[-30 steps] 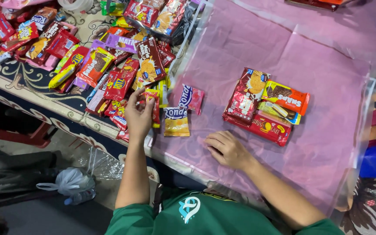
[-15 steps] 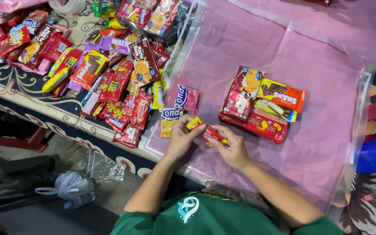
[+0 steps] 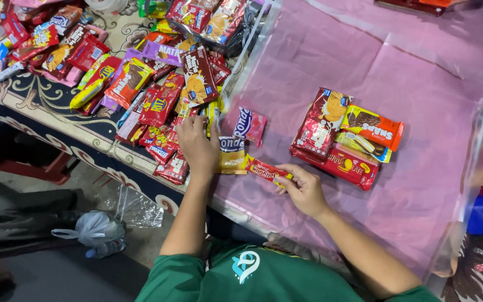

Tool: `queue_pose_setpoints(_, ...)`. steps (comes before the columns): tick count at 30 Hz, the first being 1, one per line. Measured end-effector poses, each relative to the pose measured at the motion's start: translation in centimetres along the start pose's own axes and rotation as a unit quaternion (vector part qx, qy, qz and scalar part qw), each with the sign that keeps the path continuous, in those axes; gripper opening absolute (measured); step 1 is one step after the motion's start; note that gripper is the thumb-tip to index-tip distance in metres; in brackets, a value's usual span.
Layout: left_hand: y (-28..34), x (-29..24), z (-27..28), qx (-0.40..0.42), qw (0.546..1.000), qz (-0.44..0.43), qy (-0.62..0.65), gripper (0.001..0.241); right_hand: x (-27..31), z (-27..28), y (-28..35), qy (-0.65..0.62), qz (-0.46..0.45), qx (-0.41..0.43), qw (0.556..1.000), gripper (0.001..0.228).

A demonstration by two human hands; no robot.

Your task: Arranging various snack packages on a pink wrapping sheet to prepare a snack bouquet.

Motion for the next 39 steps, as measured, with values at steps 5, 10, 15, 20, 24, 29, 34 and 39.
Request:
queue_pose_setpoints(5, -0.4, -0.7, -1.6, 0.035, 0.992, 0.03, -0.113, 0.036, 0.3, 0.0, 0.0, 0.017, -0.002, 0.012, 1.0, 0.027)
queue_pose_setpoints(10, -0.6, -0.5, -2.3, 0.068, 0.987, 0.069, -0.125, 0.032, 0.5, 0.8, 0.2, 0.119, 0.051, 0.005, 0.992, 0.029)
queue_pose_setpoints(15, -0.6, 0.5, -1.7, 0.037, 0.993, 0.087, -0.067, 0.029, 1.0, 0.7, 0.5, 0.295, 0.216, -0.018, 0.931, 0.026)
queue_pose_setpoints(20, -0.6, 1.6, 0.0, 0.068, 0.986, 0.153, 0.026, 0.026, 2.2, 0.8, 0.4, 0.281, 0.246, -0.028, 0.927, 0.018)
queue_pose_setpoints(24, -0.1, 2.6, 3.6, 0.108, 0.963, 0.212, 0.127, 0.028, 2.8, 1.3, 0.3, 0.243, 0.272, -0.031, 0.931, 0.012)
queue_pose_setpoints(29, -2.6, -3.2, 11.2, 0.134, 0.953, 0.182, 0.201, 0.026, 4.7, 3.1, -0.6, 0.212, 0.267, -0.079, 0.937, 0.017)
queue_pose_setpoints(34, -2.2, -8.8, 8.6, 0.168, 0.91, 0.026, 0.379, 0.026, 3.8, 6.5, -1.1, 0.106, 0.15, -0.101, 0.978, 0.036)
queue_pose_setpoints(39, 0.3, -13.8, 2.4, 0.248, 0.823, -0.085, 0.503, 0.035, 5.2, 9.7, -1.2, 0.058, 0.105, -0.013, 0.993, 0.071)
Point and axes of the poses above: each hand's wrist, its own y-axis away from the middle knuckle, its own z-axis out of the back of the hand, x = y × z, the point moved 3 cm from there along -y, towards the middle knuckle, and after that the axes turned 4 degrees about y, right-handed, at the moved point
